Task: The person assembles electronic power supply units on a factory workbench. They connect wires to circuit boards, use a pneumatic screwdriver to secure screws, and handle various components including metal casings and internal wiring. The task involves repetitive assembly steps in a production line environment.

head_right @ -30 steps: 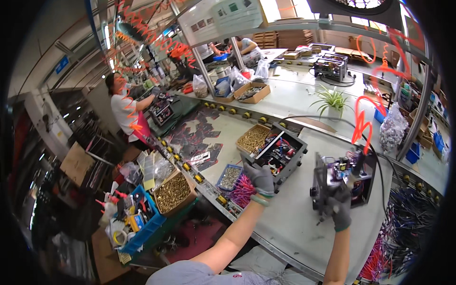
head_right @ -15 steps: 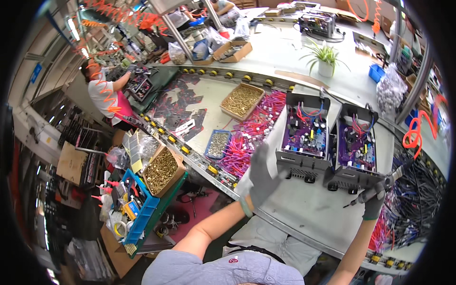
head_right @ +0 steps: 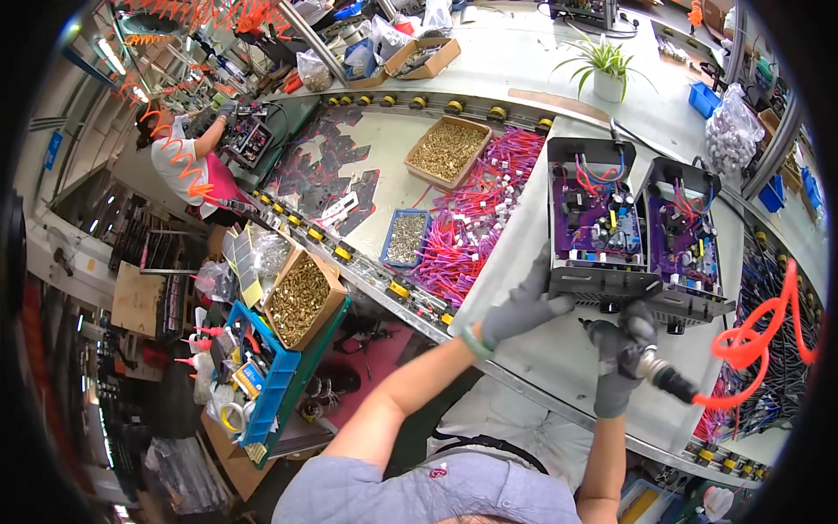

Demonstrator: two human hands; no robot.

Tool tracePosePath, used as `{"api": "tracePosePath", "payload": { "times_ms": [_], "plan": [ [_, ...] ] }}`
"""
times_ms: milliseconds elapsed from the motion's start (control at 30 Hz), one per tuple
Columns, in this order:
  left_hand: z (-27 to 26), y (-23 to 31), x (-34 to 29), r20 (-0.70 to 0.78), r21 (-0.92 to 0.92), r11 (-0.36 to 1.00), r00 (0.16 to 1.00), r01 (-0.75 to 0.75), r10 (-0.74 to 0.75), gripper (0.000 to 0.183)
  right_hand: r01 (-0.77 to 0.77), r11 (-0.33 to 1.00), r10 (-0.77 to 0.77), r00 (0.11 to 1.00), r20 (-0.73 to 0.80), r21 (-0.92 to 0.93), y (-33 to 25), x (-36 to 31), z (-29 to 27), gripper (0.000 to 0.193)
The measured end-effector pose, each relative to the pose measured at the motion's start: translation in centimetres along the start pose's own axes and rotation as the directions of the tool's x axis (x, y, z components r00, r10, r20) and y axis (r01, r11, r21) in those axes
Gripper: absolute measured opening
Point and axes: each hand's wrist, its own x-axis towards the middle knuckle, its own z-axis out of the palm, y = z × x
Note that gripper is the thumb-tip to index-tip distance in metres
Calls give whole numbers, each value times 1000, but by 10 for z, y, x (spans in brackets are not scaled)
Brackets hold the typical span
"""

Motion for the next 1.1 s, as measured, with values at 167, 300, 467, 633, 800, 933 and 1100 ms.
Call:
{"api": "tracePosePath", "payload": {
  "times_ms": [167,300,467,633,800,933,1100],
  "plan": [
    [-162,3,-13,-192,731,681,972,51,134,19,-334,938,336,817,469,-91,-38,1,-52,53],
    [-293,-12,-26,-494,866,-29,847,498,-198,36,-686,668,698,443,563,-289,-70,-6,-78,70],
    [-284,-35,-24,-581,802,-109,724,588,-371,37,-700,605,636,137,759,-380,-64,-13,-88,96],
    [-283,-41,-14,-558,825,-174,728,537,-400,32,-948,262,640,30,767,-181,-56,-20,-86,87],
    [-300,-58,-31,-587,779,212,805,590,-82,28,-999,-31,816,-13,578,20,-30,-37,-79,63],
    [-205,-17,-26,-460,438,802,868,406,-187,22,-997,2,835,42,549,73,-37,-36,-84,59],
    [-59,-39,-46,124,700,714,988,-19,-96,21,-997,40,832,69,551,64,-46,-28,-77,59]
  ]
}}
